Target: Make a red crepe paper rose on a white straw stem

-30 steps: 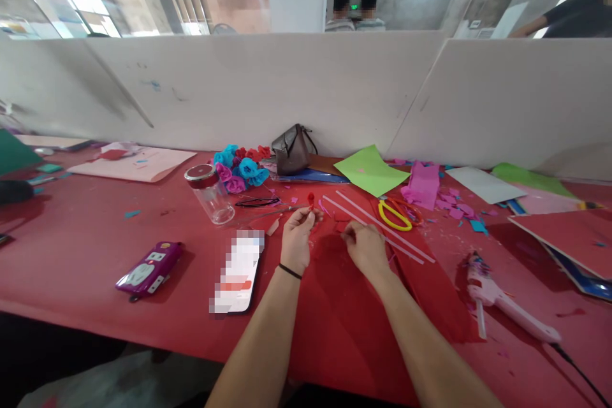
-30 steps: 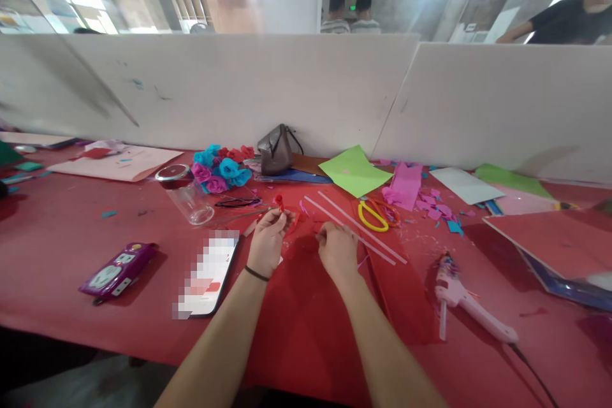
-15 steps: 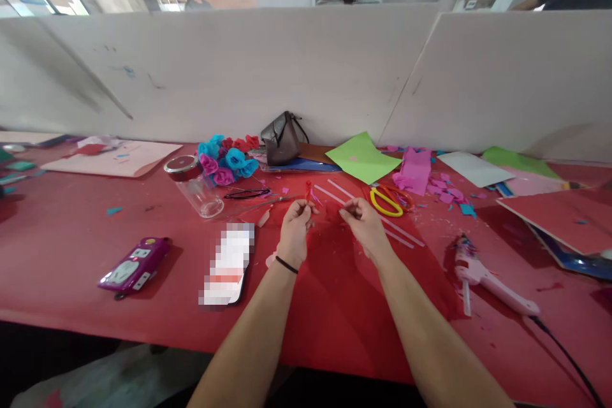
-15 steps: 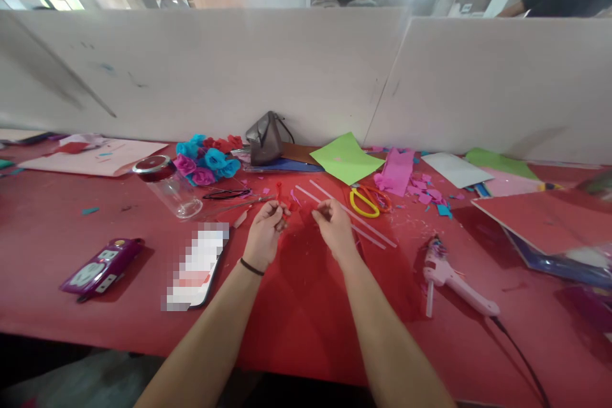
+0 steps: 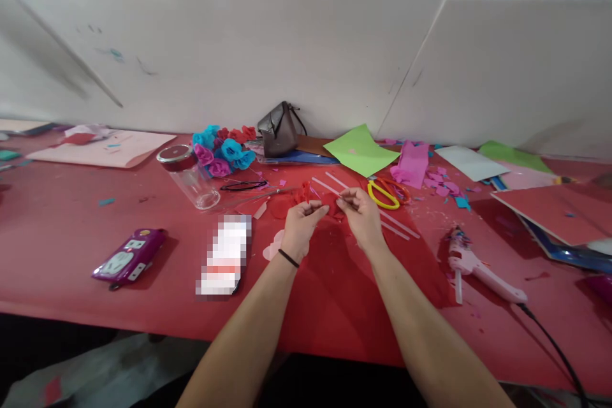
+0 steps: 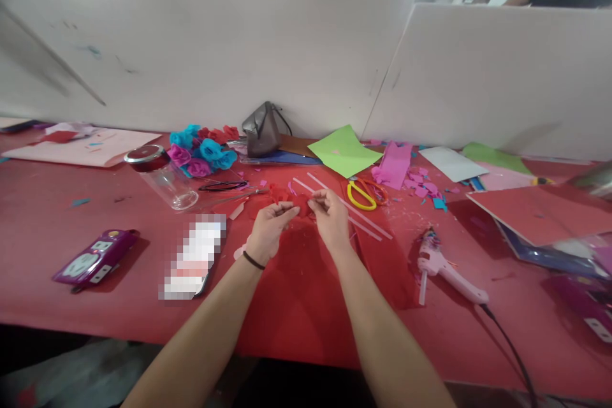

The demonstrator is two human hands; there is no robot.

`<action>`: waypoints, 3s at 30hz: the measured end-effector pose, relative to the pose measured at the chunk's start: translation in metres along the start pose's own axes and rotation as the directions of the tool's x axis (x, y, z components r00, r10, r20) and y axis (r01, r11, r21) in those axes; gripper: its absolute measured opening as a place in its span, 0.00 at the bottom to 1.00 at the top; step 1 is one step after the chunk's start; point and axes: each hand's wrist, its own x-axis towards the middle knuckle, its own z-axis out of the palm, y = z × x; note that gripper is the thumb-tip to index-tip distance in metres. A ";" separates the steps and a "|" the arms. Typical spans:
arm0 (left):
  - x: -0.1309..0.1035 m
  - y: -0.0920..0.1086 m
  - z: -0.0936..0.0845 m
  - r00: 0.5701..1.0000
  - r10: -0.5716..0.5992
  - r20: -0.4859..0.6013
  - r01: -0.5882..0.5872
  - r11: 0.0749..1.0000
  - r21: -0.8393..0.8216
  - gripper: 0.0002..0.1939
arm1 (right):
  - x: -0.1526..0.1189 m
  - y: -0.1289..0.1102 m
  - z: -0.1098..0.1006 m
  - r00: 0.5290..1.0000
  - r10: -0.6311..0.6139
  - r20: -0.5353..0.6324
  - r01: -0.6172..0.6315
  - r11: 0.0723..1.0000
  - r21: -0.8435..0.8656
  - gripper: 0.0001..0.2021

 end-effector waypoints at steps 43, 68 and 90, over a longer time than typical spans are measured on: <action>0.001 0.002 -0.006 0.983 -0.058 0.174 0.076 0.992 -0.102 0.19 | -0.013 -0.024 0.010 0.935 0.201 0.293 -0.283 0.920 0.273 0.15; 0.004 0.004 -0.008 0.997 -0.055 0.051 0.058 0.997 -0.050 0.08 | -0.007 -0.013 0.007 0.985 0.169 0.035 -0.172 0.940 0.294 0.12; -0.004 0.005 0.001 0.997 -0.034 0.063 0.033 0.999 0.009 0.18 | -0.007 -0.015 0.005 0.990 0.114 0.085 -0.131 0.965 0.229 0.21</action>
